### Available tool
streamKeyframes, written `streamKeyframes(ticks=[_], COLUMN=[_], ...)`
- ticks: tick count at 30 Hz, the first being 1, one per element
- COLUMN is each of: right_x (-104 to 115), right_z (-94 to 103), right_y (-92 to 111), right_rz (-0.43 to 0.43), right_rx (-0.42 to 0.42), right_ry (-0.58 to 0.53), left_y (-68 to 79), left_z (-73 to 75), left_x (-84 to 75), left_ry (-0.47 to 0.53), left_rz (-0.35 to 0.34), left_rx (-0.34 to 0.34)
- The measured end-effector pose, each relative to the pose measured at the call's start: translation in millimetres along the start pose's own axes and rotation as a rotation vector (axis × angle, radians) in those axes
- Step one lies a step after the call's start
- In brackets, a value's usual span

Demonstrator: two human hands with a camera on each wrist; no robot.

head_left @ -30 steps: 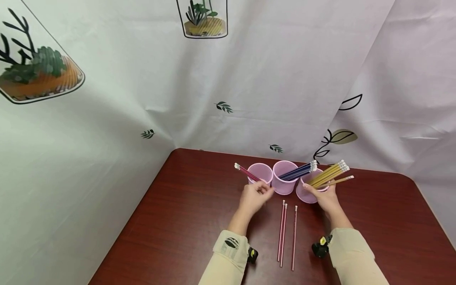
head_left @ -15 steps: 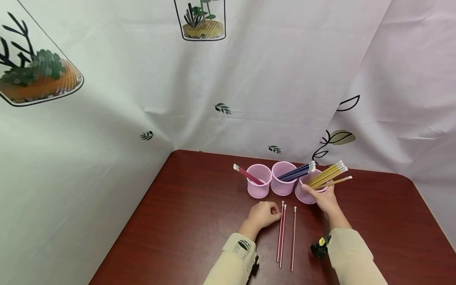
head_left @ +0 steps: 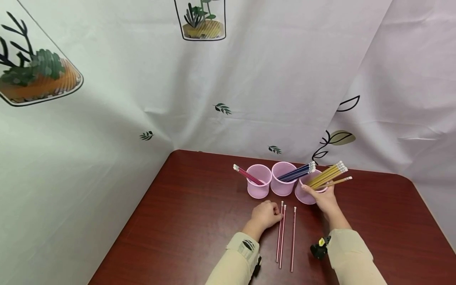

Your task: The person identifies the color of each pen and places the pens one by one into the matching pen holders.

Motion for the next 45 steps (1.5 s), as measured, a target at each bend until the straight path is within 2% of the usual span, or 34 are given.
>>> streamKeyframes(ticks=[3,6,11,18,22,28,30,38,45], right_x=[-17.8,-30.7,-36.7,-41.0,-32.5,8.3,15.9,19.5,11.9], right_z=[5.3,8.8,10.4,11.2,8.7,-3.0,-5.2,-6.0,-4.9], right_y=[-12.9,-22.8,-27.3,-30.7,-23.7,5.4,10.4,11.9,9.3], right_rz=[0.018,0.038,0.051,0.048,0.049,-0.009,-0.032,-0.054,-0.008], right_rx=[-0.017,-0.016,-0.004,-0.019,-0.015,0.003,0.015,0.027,-0.001], right_ry=[-0.023,-0.042,-0.041,-0.046,-0.034,-0.015,-0.012,-0.005,-0.015], left_y=[-0.2,-0.4,-1.8,-1.6,-0.9,0.6,0.8,-2.5,-8.1], left_z=[0.9,3.3,6.8,6.4,5.4,9.3,11.9,26.9,46.7], left_x=[-0.8,-3.0,-7.2,-7.0,-4.9,-1.8,-1.2,-1.6,-3.1], left_ry=[-0.002,-0.05,-0.147,-0.108,-0.053,0.036,0.059,0.134,0.166], left_rz=[0.011,0.017,0.033,0.066,0.081,0.112,0.113,0.101,0.086], left_rx=[0.003,0.025,0.079,0.077,0.061,0.047,0.031,-0.017,-0.05])
Point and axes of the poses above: each hand's wrist, its own y-axis away from the middle knuckle, its own z-axis out of the back of the hand, x = y × z, the point moved 1 cm from there along -y, towards the middle knuckle, and after that the axes turned 12 degrees about -y, right-handed, at the moved point
